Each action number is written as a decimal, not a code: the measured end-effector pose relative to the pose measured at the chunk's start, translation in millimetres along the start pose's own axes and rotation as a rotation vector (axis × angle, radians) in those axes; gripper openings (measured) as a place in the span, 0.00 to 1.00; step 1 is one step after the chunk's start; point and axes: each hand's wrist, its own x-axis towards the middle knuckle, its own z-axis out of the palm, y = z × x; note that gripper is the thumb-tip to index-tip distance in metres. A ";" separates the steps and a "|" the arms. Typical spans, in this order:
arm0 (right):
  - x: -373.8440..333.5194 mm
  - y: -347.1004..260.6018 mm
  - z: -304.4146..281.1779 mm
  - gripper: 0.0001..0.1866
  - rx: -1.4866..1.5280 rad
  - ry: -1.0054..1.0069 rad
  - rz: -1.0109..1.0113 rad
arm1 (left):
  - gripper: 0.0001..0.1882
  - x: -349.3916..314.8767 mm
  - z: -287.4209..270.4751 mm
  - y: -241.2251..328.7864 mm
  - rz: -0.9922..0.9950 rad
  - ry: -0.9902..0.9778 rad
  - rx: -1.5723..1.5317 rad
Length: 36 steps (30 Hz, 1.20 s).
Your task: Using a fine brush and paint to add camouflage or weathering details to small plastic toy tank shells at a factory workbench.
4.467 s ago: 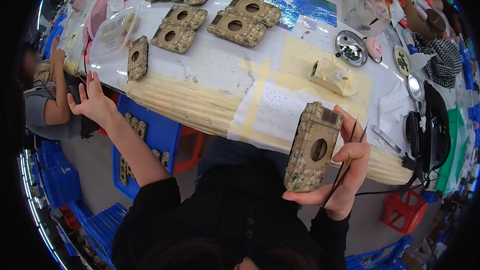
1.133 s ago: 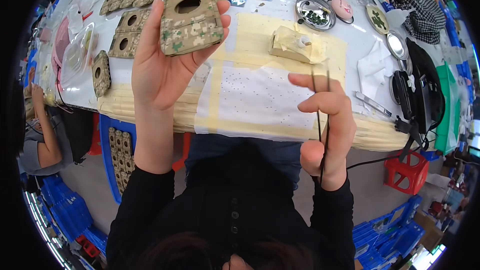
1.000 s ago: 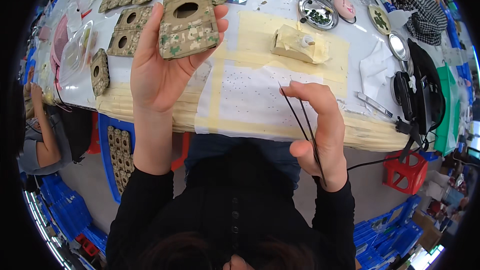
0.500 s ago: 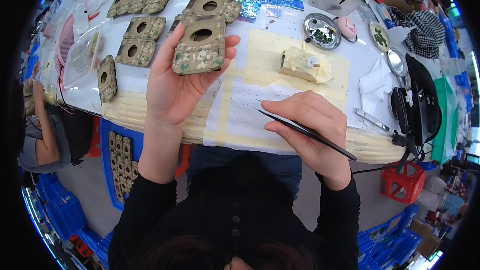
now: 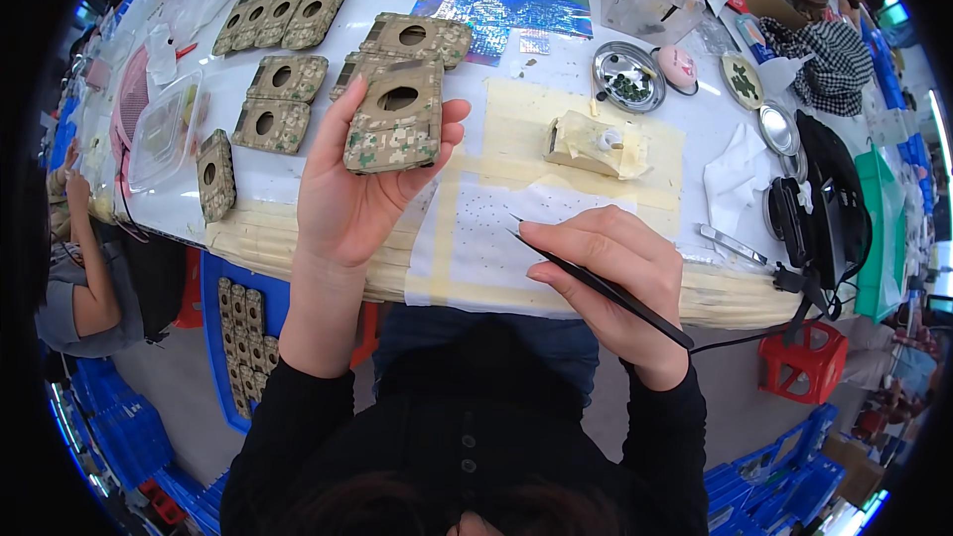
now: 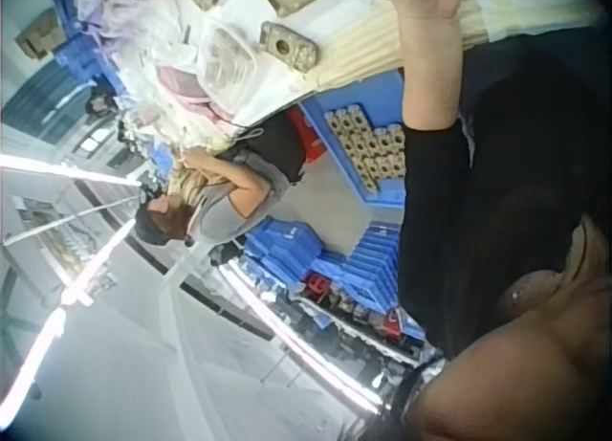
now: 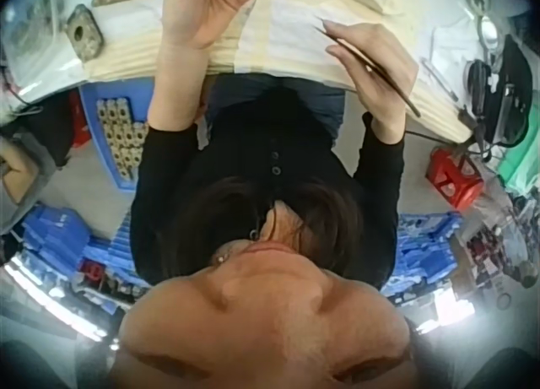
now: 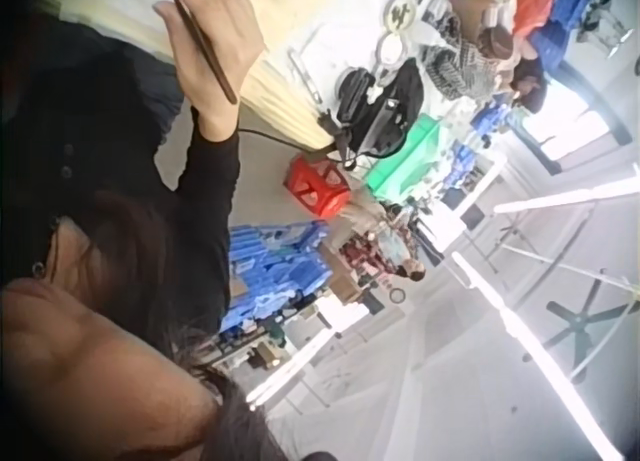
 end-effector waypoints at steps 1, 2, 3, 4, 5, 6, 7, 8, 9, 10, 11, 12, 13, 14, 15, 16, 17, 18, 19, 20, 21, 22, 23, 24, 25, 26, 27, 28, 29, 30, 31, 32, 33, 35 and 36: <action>0.0 -0.9 -0.2 0.15 -0.001 0.000 0.003 | 0.29 0.0 0.0 0.3 -0.004 0.003 -0.008; -0.6 -1.3 -0.3 0.15 -0.003 0.001 0.007 | 0.29 -0.2 0.4 0.2 -0.007 0.006 -0.003; -1.3 -1.2 -0.2 0.15 -0.005 0.001 0.013 | 0.29 -0.3 0.6 -0.3 -0.009 0.009 0.001; -1.8 -1.1 -0.3 0.15 -0.007 0.000 0.018 | 0.29 -0.3 0.9 -0.7 -0.012 0.012 0.005; -2.0 -1.0 -0.4 0.15 -0.008 0.002 0.032 | 0.29 0.2 1.1 -0.4 -0.011 0.003 0.002; -2.5 -1.0 0.0 0.15 -0.006 0.001 0.048 | 0.29 0.4 0.7 0.0 -0.012 -0.003 -0.002; -2.8 -0.8 0.4 0.15 -0.005 0.001 0.064 | 0.29 0.4 0.3 0.5 -0.012 -0.009 -0.006; -2.6 -0.6 0.8 0.15 -0.005 -0.012 0.055 | 0.29 0.0 -0.2 1.0 -0.009 -0.015 -0.008; -2.8 -0.1 1.0 0.15 -0.008 -0.024 0.049 | 0.29 0.2 -1.4 0.3 -0.010 -0.024 -0.014; -2.7 0.6 1.3 0.15 -0.011 -0.036 0.043 | 0.29 0.5 -2.6 -0.2 -0.011 -0.032 -0.019; -2.2 1.1 1.5 0.15 -0.014 -0.044 0.033 | 0.29 1.2 -3.8 0.0 -0.015 -0.036 -0.021; -2.0 1.3 1.6 0.15 -0.016 -0.055 0.024 | 0.29 1.0 -4.8 0.1 -0.018 -0.037 -0.025; -1.8 2.0 2.0 0.14 -0.018 -0.066 0.015 | 0.29 0.9 -5.8 0.3 -0.020 -0.038 -0.029; -2.0 3.4 2.8 0.14 0.002 -0.079 0.026 | 0.29 1.0 -6.9 0.2 -0.024 -0.048 -0.031; -1.2 4.9 3.9 0.13 0.022 -0.091 0.034 | 0.29 1.2 -6.7 0.5 -0.024 -0.045 -0.028; -0.2 6.0 5.2 0.13 0.042 -0.103 0.041 | 0.29 1.2 -6.3 0.8 -0.024 -0.043 -0.026; 1.6 5.9 6.8 0.12 0.075 -0.120 0.059 | 0.29 0.9 -6.3 1.0 -0.023 -0.040 -0.023; 4.4 4.8 9.0 0.12 0.109 -0.137 0.074 | 0.29 0.8 -6.5 1.5 -0.019 -0.037 -0.019; 6.9 4.7 11.2 0.11 0.143 -0.153 0.090 | 0.29 0.5 -6.9 1.8 -0.015 -0.033 -0.015; 8.7 6.4 13.4 0.10 0.161 -0.166 0.098 | 0.29 0.0 -7.2 2.2 -0.010 -0.029 -0.011; 10.9 9.0 15.8 0.10 0.179 -0.178 0.105 | 0.29 -0.1 -6.9 2.8 -0.005 -0.023 -0.004; 12.6 10.8 18.4 0.09 0.197 -0.192 0.111 | 0.29 -0.2 -6.3 3.2 0.000 -0.016 0.004; 14.2 10.9 22.3 0.08 0.257 -0.177 0.155 | 0.29 -0.6 -6.1 3.5 0.006 -0.008 0.012; 15.6 10.0 26.1 0.08 0.313 -0.158 0.202 | 0.29 -0.3 -5.9 3.3 0.003 -0.014 0.008; 17.1 9.7 28.5 0.08 0.369 -0.139 0.250 | 0.29 -0.1 -5.9 3.1 0.000 -0.019 0.004; 21.4 11.1 28.9 0.07 0.302 -0.174 0.187 | 0.29 0.0 -5.9 3.1 -0.003 -0.024 0.000; 22.6 12.2 31.0 0.07 0.303 -0.174 0.196 | 0.29 -0.1 -5.8 2.9 0.000 -0.020 0.007; 23.1 13.1 34.3 0.06 0.304 -0.174 0.206 | 0.29 -0.4 -5.5 2.7 0.003 -0.016 0.012; 22.9 14.3 36.8 0.06 0.304 -0.173 0.216 | 0.29 -0.4 -5.3 2.5 0.006 -0.012 0.018; 22.1 16.2 39.0 0.06 0.311 -0.175 0.224 | 0.29 -0.7 -5.3 2.8 0.005 -0.013 0.014; 20.9 18.3 41.0 0.06 0.318 -0.176 0.232 | 0.29 -0.7 -5.2 3.0 0.004 -0.014 0.010; 20.1 19.5 42.4 0.06 0.324 -0.177 0.241 | 0.29 -0.8 -5.2 2.9 0.002 -0.015 0.006; 20.2 20.1 43.4 0.06 0.325 -0.179 0.247 | 0.29 -1.0 -5.3 2.8 0.006 -0.020 0.005; 20.1 21.0 45.0 0.05 0.327 -0.182 0.260 | 0.29 -1.5 -5.7 2.5 0.011 -0.030 0.002; 20.1 21.2 45.7 0.05 0.328 -0.177 0.259 | 0.29 -1.8 -6.0 2.6 0.010 -0.030 -0.005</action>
